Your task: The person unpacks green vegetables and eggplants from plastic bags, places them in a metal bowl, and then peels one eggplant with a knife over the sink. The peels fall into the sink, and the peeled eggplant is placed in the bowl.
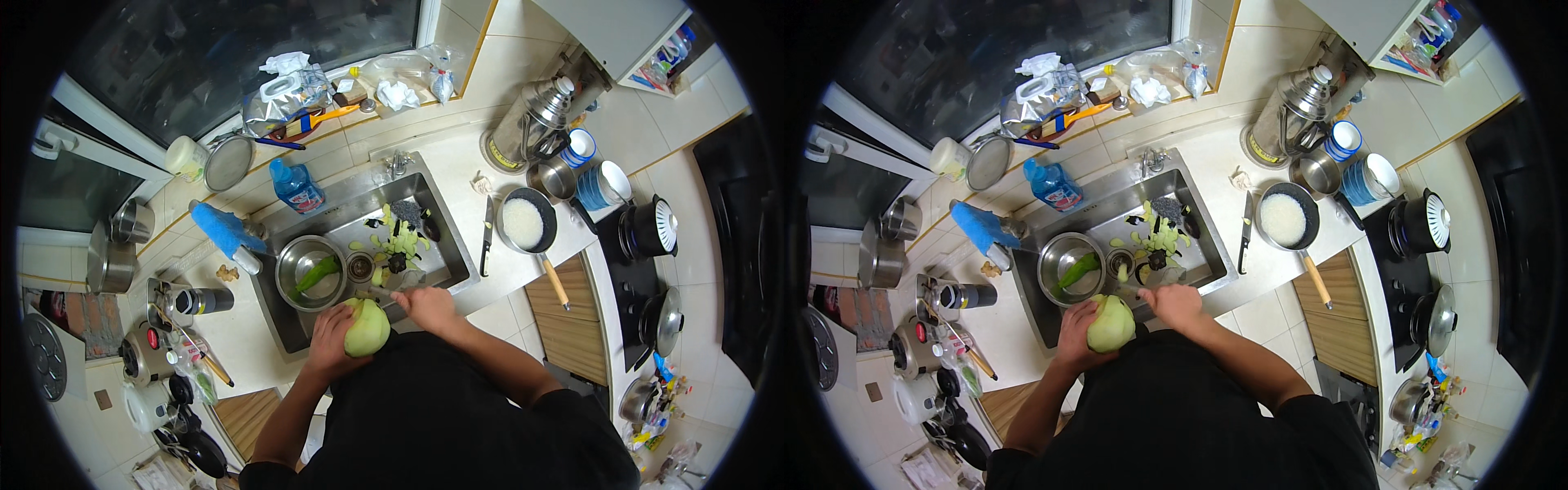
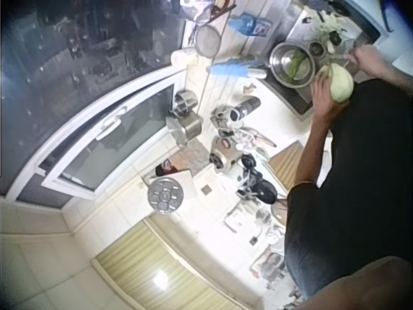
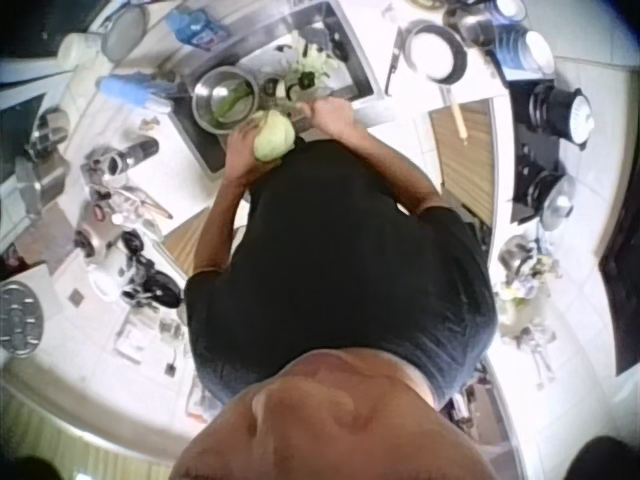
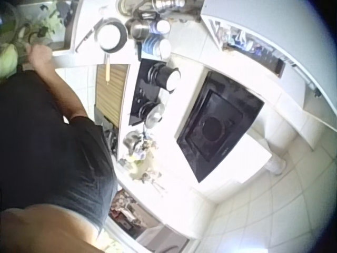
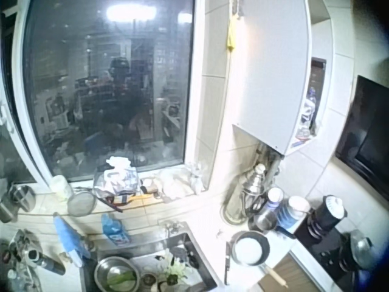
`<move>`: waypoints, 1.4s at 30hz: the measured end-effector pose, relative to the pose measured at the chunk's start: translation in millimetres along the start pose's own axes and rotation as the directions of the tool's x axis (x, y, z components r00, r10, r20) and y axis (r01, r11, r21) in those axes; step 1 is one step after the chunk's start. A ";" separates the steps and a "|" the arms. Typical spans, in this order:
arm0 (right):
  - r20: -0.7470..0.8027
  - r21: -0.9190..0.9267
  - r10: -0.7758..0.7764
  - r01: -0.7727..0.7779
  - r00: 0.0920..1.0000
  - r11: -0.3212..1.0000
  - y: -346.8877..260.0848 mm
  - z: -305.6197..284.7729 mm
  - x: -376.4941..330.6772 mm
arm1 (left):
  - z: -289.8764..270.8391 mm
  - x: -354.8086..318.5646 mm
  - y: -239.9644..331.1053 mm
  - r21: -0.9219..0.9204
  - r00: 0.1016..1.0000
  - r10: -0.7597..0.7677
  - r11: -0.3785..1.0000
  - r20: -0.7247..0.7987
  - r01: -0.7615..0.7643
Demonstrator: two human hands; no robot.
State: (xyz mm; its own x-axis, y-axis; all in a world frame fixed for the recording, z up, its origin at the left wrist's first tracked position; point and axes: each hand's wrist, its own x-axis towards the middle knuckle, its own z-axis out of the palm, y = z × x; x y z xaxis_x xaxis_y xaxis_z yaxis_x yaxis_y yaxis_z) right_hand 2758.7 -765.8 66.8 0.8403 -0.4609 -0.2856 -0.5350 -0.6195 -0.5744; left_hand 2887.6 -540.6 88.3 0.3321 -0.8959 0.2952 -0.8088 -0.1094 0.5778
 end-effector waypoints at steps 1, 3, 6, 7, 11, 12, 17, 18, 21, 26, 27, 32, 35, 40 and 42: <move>0.003 0.001 0.055 -0.055 0.998 0.998 4.9 3.4 7.4 | -0.9 -1.6 -0.4 -0.036 0.999 -0.028 0.999 -0.019 0.027; -0.005 0.257 0.020 -0.018 1.000 0.966 5.5 -1.5 -4.3 | -1.4 -5.0 -2.1 -0.104 0.995 -0.084 0.991 -0.056 0.078; 0.042 0.534 -0.061 0.029 0.997 0.845 -19.5 -21.7 -38.4 | 9.3 -12.7 -11.2 -0.209 0.950 -0.035 0.977 -0.312 -0.033; -0.019 0.496 -0.148 0.138 0.989 0.857 -24.1 -23.7 -44.4 | 10.6 -10.2 -9.1 -0.203 0.929 -0.015 0.977 -0.370 -0.066; -0.211 0.242 -0.416 0.460 0.885 0.855 -34.0 -29.7 -50.6 | 11.2 -1.4 1.8 -0.155 0.870 0.034 0.980 -0.492 -0.126; -0.232 0.187 -0.428 0.472 0.873 0.861 -33.2 -29.1 -47.2 | 11.7 -0.1 4.4 -0.144 0.865 0.036 0.982 -0.500 -0.124; -0.097 0.124 -0.162 0.173 0.982 0.977 -36.1 -23.1 -17.0 | 10.2 -13.1 -17.7 -0.249 0.906 -0.009 0.963 -0.422 -0.107; -0.115 0.192 -0.171 0.191 0.979 0.963 -36.1 -24.8 -19.2 | 7.1 -14.3 -15.0 -0.274 0.910 0.020 0.951 -0.413 -0.145; -0.138 0.328 -0.236 0.269 0.962 0.905 -38.3 -34.1 -34.4 | -8.4 -12.5 -10.4 -0.241 0.935 0.130 0.946 -0.329 -0.216; -0.014 0.136 -0.199 0.200 0.980 0.970 -38.2 -39.4 -28.2 | -23.7 5.0 -4.6 -0.144 0.932 0.251 0.945 -0.260 -0.295; 0.010 0.041 -0.128 0.127 0.992 0.991 -30.8 -31.9 -19.5 | -26.6 6.1 -3.9 -0.146 0.932 0.262 0.941 -0.251 -0.304; -0.018 0.486 -0.162 0.150 0.987 0.861 -27.1 -41.8 -28.9 | -50.8 22.7 -0.2 -0.032 0.917 0.392 0.918 -0.071 -0.395; -0.026 0.368 -0.300 0.288 0.953 0.884 -37.6 -58.6 -34.5 | -60.3 35.0 4.4 0.016 0.891 0.453 0.891 0.011 -0.453; -0.013 0.368 -0.083 0.082 0.996 0.926 -23.1 -38.0 -13.0 | -71.4 44.3 9.6 0.032 0.820 0.572 0.820 -0.013 -0.572; -0.056 0.438 -0.071 0.088 0.996 0.894 -26.6 -45.6 -17.7 | -71.9 49.4 8.0 0.010 0.816 0.576 0.817 -0.048 -0.576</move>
State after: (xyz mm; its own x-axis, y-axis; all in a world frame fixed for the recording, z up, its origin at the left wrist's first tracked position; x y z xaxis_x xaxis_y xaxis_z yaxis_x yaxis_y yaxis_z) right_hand 2754.1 -770.1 122.2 0.8697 -0.4511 -0.2005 -0.3659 -0.3162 -0.8753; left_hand 2932.5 -554.8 162.2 -0.1711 -0.7733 0.6105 -0.8571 0.4224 0.2949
